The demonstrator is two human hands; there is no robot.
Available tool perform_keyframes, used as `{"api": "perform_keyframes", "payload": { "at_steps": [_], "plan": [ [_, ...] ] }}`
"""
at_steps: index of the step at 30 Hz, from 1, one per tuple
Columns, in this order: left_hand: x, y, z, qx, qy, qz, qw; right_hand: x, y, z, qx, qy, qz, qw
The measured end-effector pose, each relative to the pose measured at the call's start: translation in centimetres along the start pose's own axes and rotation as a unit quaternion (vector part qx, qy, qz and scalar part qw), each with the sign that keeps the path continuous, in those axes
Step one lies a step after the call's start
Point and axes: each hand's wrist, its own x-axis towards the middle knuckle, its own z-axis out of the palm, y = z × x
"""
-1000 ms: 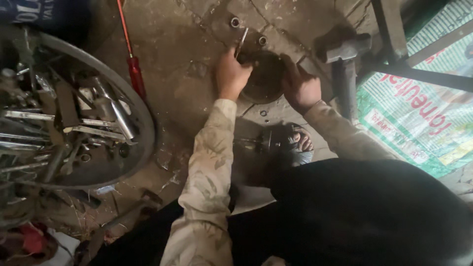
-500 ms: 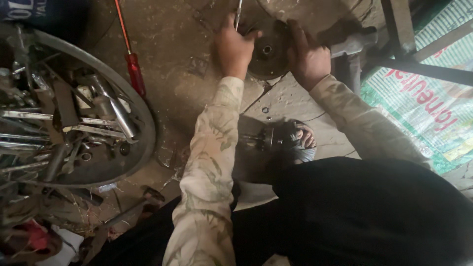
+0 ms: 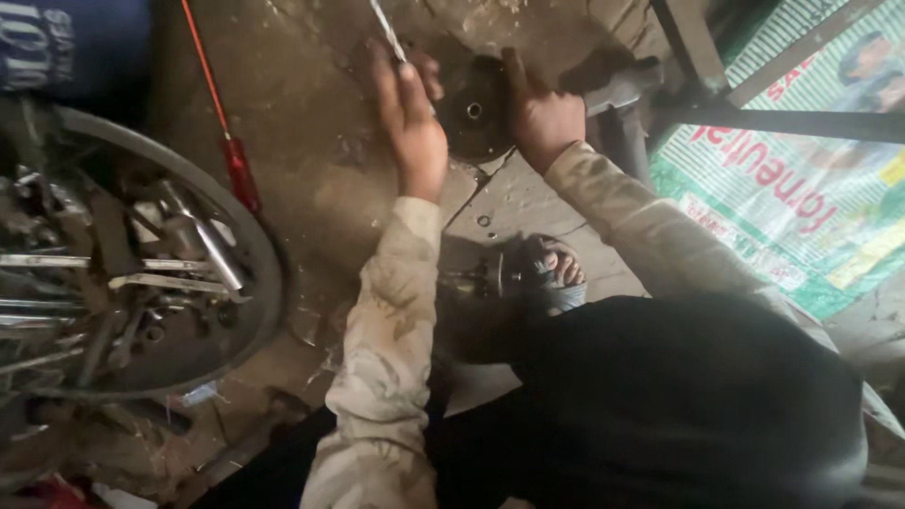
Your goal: The person uses a hammer and a metal rod to drive a pin into a circular mechanical part. They repeatedly strike the pin, inspect the part, and handle other small components on the floor.
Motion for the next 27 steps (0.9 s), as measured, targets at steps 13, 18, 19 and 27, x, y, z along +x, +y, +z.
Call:
{"api": "perform_keyframes", "payload": {
  "at_steps": [13, 18, 19, 27],
  "plan": [
    [-1.3, 2.2, -0.4, 0.296, -0.130, 0.148, 0.935, -0.1, -0.4, 0.1, -0.008, 0.021, -0.005, 1.000],
    [-1.0, 2.2, -0.8, 0.302, -0.145, 0.136, 0.932, -0.4, -0.1, 0.7, -0.005, 0.036, -0.017, 0.999],
    [-0.9, 2.2, -0.9, 0.294, -0.148, 0.140, 0.934, -0.4, -0.2, 0.7, -0.009, 0.032, -0.015, 0.999],
    [-0.8, 2.4, -0.6, 0.290, -0.140, 0.150, 0.935, -0.1, -0.4, 0.2, -0.015, 0.005, -0.001, 1.000]
  ]
}}
